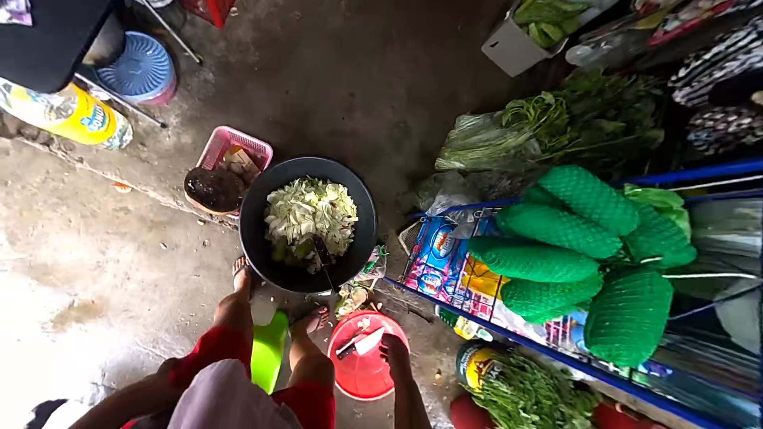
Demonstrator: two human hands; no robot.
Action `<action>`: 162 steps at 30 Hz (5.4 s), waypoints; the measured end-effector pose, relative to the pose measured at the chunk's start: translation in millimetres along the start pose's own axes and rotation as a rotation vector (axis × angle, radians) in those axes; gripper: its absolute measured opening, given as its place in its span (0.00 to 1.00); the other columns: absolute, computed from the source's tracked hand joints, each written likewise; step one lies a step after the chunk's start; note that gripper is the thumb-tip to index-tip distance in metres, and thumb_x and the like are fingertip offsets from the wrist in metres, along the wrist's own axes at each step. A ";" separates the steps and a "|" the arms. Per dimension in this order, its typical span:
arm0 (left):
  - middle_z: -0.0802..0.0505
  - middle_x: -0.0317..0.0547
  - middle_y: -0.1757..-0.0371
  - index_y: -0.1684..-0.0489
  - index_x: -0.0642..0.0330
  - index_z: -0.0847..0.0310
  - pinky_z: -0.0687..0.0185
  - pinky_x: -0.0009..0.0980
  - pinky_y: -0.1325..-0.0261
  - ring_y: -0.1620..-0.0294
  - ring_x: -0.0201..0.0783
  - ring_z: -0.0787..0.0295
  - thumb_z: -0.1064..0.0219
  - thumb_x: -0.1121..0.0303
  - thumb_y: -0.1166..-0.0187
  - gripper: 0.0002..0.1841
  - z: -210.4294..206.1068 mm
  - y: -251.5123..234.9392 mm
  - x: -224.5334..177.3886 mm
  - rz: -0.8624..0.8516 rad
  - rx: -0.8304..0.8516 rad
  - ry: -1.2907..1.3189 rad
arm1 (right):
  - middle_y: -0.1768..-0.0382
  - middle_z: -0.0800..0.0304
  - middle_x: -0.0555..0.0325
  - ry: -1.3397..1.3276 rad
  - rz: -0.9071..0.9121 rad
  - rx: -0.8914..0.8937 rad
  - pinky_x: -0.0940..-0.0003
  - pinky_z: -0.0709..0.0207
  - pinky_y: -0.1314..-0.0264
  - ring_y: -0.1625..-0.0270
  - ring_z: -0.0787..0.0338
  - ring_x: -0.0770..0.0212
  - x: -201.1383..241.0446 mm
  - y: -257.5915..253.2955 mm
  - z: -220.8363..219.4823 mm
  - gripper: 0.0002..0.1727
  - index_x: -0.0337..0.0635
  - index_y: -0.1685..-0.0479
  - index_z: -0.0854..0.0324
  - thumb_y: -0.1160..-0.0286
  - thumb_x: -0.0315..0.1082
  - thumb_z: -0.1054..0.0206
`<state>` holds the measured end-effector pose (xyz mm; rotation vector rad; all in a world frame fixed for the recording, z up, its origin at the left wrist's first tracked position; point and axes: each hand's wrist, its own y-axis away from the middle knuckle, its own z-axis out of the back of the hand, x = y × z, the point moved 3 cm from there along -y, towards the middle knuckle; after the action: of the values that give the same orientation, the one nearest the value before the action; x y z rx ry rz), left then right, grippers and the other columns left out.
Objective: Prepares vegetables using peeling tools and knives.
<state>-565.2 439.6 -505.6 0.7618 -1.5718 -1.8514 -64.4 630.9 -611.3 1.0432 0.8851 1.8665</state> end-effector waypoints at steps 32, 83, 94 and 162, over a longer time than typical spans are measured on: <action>0.20 0.80 0.28 0.18 0.76 0.39 0.32 0.72 0.24 0.24 0.75 0.24 0.26 0.47 0.24 0.46 38.6 -375.3 -274.0 -0.405 -0.647 -0.151 | 0.49 0.08 0.47 -0.269 1.076 -0.419 0.57 0.14 0.43 0.49 0.08 0.58 33.5 -142.6 -98.3 0.14 0.34 0.38 0.15 0.18 0.28 0.37; 0.09 0.56 0.54 0.31 0.58 0.25 0.10 0.39 0.58 0.60 0.47 0.08 0.55 0.41 0.07 0.29 -125.6 -311.1 -140.6 -0.543 0.278 0.957 | 0.54 0.14 0.44 -1.024 0.616 0.241 0.59 0.09 0.65 0.68 0.08 0.54 -108.1 -58.1 -225.5 0.18 0.36 0.25 0.36 0.04 0.36 0.50; 0.09 0.54 0.53 0.35 0.56 0.23 0.10 0.41 0.56 0.58 0.47 0.08 0.53 0.42 0.08 0.27 -126.0 -322.9 -142.2 -0.498 0.261 0.961 | 0.59 0.14 0.50 -0.948 0.760 0.499 0.61 0.09 0.62 0.67 0.09 0.58 -109.7 -66.5 -247.7 0.14 0.35 0.34 0.36 0.14 0.22 0.45; 0.09 0.55 0.51 0.33 0.58 0.24 0.09 0.43 0.55 0.56 0.48 0.08 0.57 0.42 0.07 0.29 -124.7 -318.0 -132.6 -0.560 0.296 1.047 | 0.58 0.14 0.53 -0.843 0.795 0.364 0.65 0.11 0.55 0.62 0.10 0.63 -112.2 -63.8 -250.0 0.14 0.32 0.35 0.34 0.15 0.22 0.43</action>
<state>-406.8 498.6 -830.8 2.0408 -0.9517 -1.1204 -230.1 513.1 -805.8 2.4254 0.2935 1.5554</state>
